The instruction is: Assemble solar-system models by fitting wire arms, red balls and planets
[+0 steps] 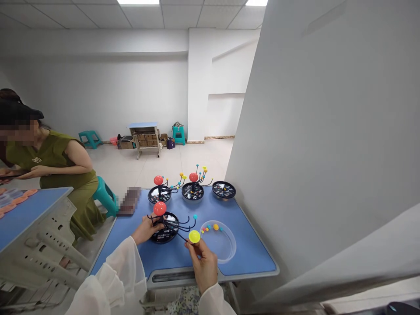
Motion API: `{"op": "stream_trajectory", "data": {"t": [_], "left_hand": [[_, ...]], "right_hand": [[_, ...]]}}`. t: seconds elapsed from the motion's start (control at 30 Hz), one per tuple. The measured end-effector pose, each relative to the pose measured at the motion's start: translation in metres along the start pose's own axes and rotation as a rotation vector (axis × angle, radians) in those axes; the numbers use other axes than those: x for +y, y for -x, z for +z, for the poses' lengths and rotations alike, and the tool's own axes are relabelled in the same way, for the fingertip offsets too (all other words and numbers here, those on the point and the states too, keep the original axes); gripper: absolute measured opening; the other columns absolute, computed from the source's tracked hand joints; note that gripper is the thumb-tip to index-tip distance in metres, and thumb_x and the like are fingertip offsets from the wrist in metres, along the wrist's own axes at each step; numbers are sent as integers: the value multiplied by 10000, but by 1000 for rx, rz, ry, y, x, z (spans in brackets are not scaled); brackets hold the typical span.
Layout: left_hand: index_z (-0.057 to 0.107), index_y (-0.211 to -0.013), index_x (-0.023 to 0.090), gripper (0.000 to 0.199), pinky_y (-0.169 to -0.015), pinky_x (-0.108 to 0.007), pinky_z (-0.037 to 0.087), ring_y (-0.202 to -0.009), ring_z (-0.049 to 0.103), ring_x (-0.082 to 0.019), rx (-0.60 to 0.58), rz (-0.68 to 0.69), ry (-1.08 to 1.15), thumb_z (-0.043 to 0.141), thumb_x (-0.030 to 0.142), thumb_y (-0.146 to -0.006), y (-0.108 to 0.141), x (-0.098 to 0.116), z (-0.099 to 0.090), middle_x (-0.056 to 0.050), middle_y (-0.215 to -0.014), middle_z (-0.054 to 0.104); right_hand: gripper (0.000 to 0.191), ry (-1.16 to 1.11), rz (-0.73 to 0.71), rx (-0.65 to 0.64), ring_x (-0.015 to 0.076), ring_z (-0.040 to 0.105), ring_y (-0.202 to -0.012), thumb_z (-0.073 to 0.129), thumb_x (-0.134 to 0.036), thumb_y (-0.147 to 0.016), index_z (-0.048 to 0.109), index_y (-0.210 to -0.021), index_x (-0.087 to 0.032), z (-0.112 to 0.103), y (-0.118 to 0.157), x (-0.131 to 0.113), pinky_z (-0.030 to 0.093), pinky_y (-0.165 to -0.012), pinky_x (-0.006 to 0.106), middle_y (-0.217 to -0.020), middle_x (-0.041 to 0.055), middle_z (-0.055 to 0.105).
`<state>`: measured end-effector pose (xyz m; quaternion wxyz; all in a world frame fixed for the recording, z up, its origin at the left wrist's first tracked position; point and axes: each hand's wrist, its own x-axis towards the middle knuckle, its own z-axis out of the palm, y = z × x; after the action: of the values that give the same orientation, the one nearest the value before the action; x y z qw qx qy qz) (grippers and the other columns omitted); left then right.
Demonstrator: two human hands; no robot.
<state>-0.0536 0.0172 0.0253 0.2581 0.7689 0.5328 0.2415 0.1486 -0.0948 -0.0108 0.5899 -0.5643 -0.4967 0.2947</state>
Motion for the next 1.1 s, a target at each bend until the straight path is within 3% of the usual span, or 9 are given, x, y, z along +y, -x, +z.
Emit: {"op": "stream_trajectory", "data": {"t": [0.2, 0.43, 0.67, 0.83, 1.1], "left_hand": [[689, -933, 232, 184, -980, -412, 326, -1047, 571, -241, 18, 6, 48, 575, 267, -793, 19, 6, 3, -44, -1056, 685], [672, -1021, 285, 262, -948, -395, 330, -1072, 558, -242, -22, -89, 40, 590, 263, -773, 28, 3, 24, -20, -1091, 693], [685, -905, 260, 192, -938, -420, 274, -1068, 537, -255, -8, -123, -12, 581, 212, -751, 27, -2, 34, -25, -1019, 710], [681, -898, 266, 184, -939, -426, 252, -1083, 526, -247, -11, -105, -14, 549, 208, -784, 29, -4, 33, -17, -1026, 708], [673, -926, 267, 189, -933, -412, 272, -1084, 531, -244, 27, -97, 10, 558, 203, -791, 30, -6, 37, -10, -1080, 696]], "right_hand": [[430, 27, 14, -45, 270, 713, -746, 591, -590, -751, 709, -848, -188, -2, -3, -3, 583, -738, 369, -823, 100, 746], [526, 35, 88, -101, 251, 690, -579, 496, -669, -767, 687, -851, -186, -1, 0, 5, 568, -523, 338, -682, 94, 718], [470, 121, 118, -102, 252, 675, -523, 510, -615, -763, 697, -827, -189, 2, 0, 13, 491, -415, 308, -645, 93, 713], [441, 133, 186, -141, 238, 641, -466, 555, -569, -755, 734, -854, -179, -1, -3, 8, 463, -402, 296, -496, 45, 674], [465, 98, 175, -86, 248, 658, -516, 590, -596, -736, 745, -810, -164, 2, -4, 1, 523, -577, 341, -538, 62, 694]]}}
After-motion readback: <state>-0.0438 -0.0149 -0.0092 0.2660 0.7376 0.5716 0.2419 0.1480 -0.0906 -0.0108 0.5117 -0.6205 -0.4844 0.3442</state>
